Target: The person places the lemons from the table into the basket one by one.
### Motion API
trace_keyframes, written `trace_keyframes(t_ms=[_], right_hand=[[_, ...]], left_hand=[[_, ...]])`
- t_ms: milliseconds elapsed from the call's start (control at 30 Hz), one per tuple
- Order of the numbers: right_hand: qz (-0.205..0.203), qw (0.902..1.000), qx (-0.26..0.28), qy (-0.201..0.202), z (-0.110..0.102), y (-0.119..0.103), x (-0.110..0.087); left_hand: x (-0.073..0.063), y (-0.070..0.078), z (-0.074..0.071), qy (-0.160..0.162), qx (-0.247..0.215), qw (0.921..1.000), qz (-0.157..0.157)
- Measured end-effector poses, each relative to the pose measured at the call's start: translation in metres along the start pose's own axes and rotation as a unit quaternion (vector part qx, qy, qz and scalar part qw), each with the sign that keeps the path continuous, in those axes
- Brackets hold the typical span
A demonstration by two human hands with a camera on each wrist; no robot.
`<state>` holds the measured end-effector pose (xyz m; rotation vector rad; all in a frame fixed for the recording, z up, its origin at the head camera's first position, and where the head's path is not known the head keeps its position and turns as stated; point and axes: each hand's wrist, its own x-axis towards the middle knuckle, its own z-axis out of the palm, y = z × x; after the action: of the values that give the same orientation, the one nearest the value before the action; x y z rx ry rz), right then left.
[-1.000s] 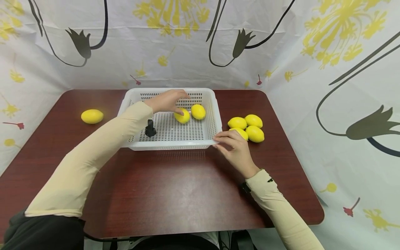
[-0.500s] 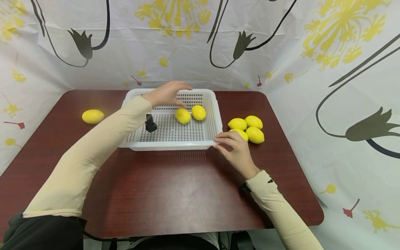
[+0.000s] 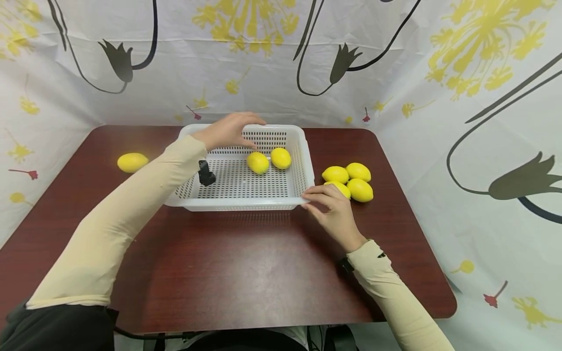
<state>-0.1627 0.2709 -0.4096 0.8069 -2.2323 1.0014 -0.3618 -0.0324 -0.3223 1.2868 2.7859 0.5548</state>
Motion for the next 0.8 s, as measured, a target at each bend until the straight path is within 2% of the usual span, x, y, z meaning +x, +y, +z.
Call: trace_keyframes(t_ms=[233,800], right_hand=[[-0.004,1.0,0.002,0.004,0.0,-0.002,0.001],[-0.002,0.9999,0.004,0.009,0.002,-0.001,0.001]], left_hand=[[-0.009,-0.001,-0.005,0.006,-0.01,0.9999,-0.008],[-0.04,-0.017,-0.021,0.038,-0.023,0.9983,-0.037]])
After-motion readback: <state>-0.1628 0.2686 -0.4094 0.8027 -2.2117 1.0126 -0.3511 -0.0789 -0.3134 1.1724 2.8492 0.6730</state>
